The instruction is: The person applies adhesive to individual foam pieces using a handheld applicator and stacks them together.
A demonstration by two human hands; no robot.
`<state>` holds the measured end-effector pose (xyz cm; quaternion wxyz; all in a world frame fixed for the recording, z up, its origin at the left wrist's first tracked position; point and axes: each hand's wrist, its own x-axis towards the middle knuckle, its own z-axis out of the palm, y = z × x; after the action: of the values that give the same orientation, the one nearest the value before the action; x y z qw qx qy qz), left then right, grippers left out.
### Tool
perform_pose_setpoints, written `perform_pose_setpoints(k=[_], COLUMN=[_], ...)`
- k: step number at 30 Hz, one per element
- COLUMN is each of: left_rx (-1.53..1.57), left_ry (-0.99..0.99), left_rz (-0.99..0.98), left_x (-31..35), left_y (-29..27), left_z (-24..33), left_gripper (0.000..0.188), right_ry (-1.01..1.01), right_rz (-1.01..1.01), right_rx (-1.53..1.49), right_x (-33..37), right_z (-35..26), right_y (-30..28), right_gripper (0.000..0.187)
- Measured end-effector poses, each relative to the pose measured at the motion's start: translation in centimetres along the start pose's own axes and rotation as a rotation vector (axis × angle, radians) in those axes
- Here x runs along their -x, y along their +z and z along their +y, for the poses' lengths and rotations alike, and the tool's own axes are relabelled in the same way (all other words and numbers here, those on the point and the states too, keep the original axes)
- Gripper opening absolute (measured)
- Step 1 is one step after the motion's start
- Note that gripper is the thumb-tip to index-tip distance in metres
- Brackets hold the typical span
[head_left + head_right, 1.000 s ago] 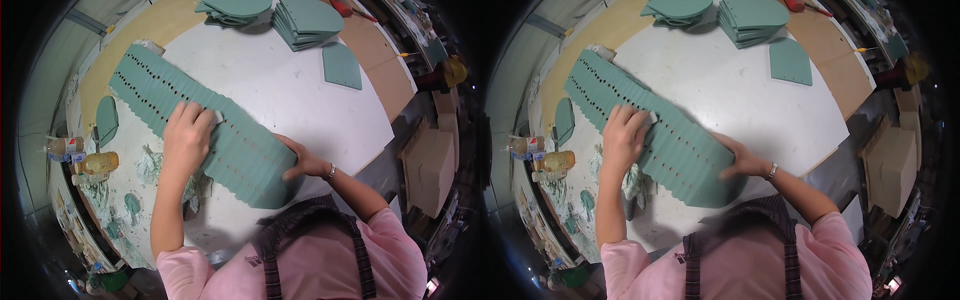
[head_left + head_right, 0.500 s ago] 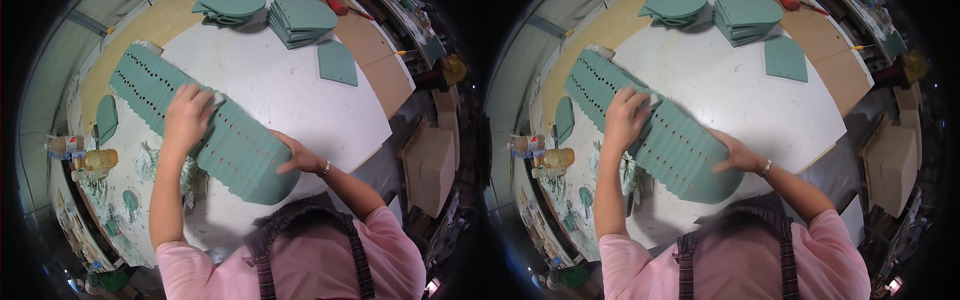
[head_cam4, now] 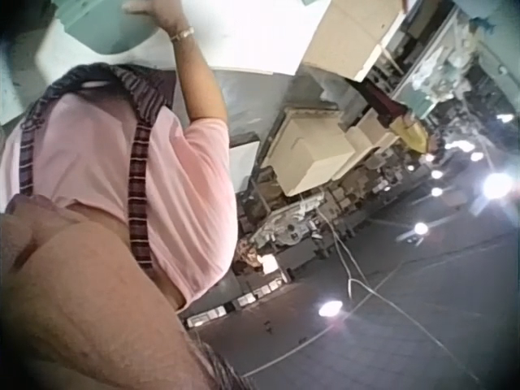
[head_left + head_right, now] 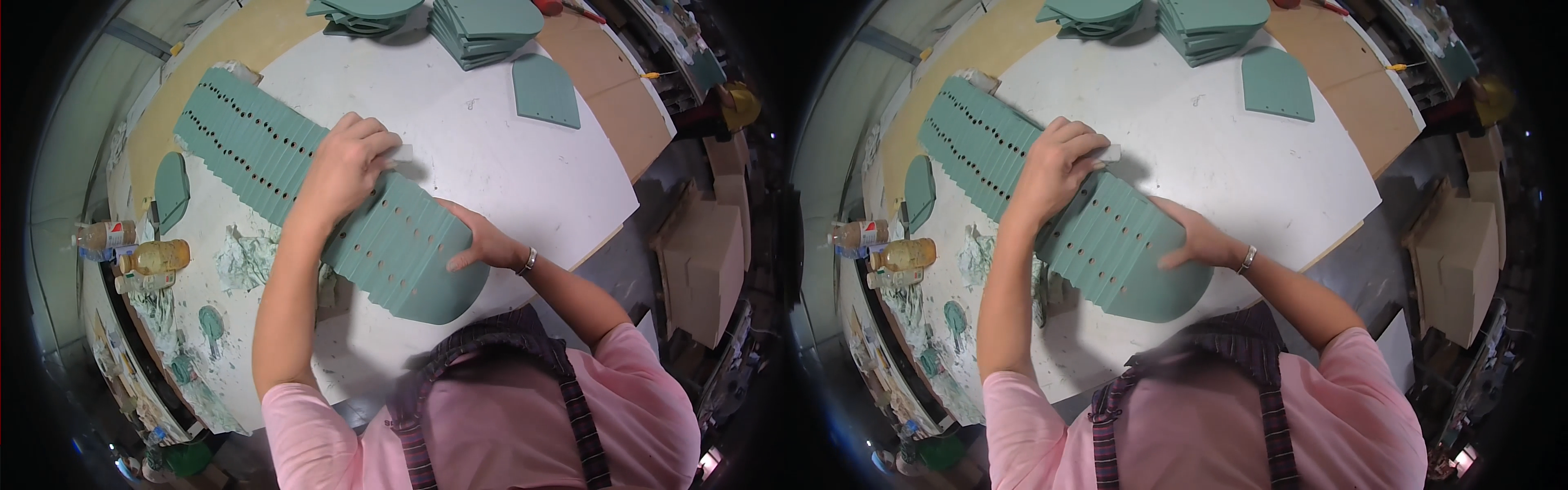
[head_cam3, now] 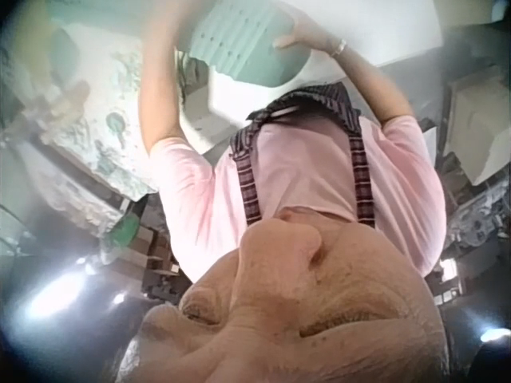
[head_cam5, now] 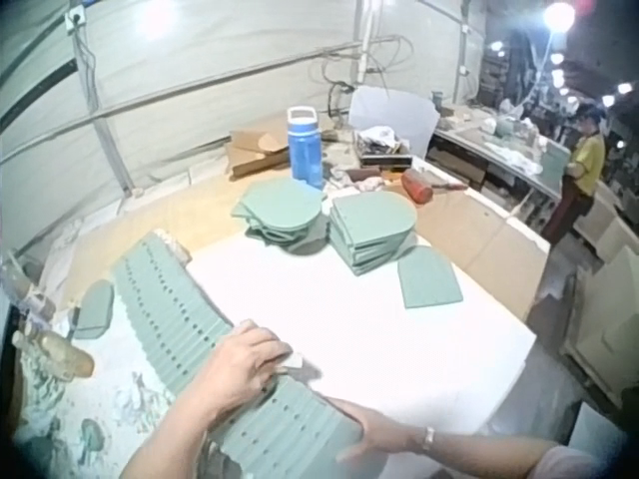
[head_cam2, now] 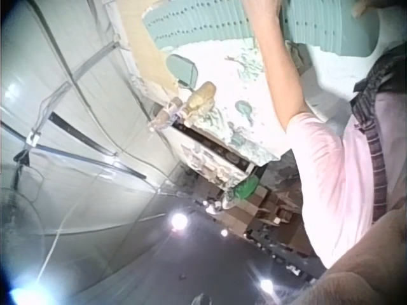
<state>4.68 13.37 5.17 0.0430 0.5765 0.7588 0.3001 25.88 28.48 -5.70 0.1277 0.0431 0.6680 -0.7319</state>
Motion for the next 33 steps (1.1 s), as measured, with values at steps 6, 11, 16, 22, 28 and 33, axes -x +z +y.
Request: perform_pose_setpoints(k=[6, 11, 16, 22, 28, 33], left_rx=[-0.008, 0.013, -0.028, -0.078, 0.078, 0.119], left_ry=[-0.145, -0.203, -0.004, -0.03, -0.19, -0.164], left_rz=[-0.289, -0.261, -0.028, -0.164, -0.276, -0.286], left_x=[8.4, 9.1, 3.3, 7.4, 8.8, 9.2], left_y=[-5.8, -7.2, -1.2, -3.5, -5.2, -4.4], left_z=[2.3, 4.0, 2.7, 3.6, 4.3, 5.5], left_gripper=[0.028, 0.032, 0.025, 0.029, 0.028, 0.026], right_ry=[-0.036, -0.035, 0.006, 0.001, 0.02, 0.061], right_rz=[0.061, 0.041, 0.02, 0.051, 0.031, 0.039], right_rx=[-0.041, -0.064, -0.11, -0.096, -0.081, -0.05], right_x=[1.2, 1.1, 0.4, 1.0, 0.3, 0.6], right_z=[0.9, 0.4, -0.6, 0.4, -0.5, -0.6], right_y=[-0.9, -0.7, 0.5, -0.6, -0.1, -0.1], right_gripper=[0.108, 0.106, 0.105, 0.105, 0.105, 0.106])
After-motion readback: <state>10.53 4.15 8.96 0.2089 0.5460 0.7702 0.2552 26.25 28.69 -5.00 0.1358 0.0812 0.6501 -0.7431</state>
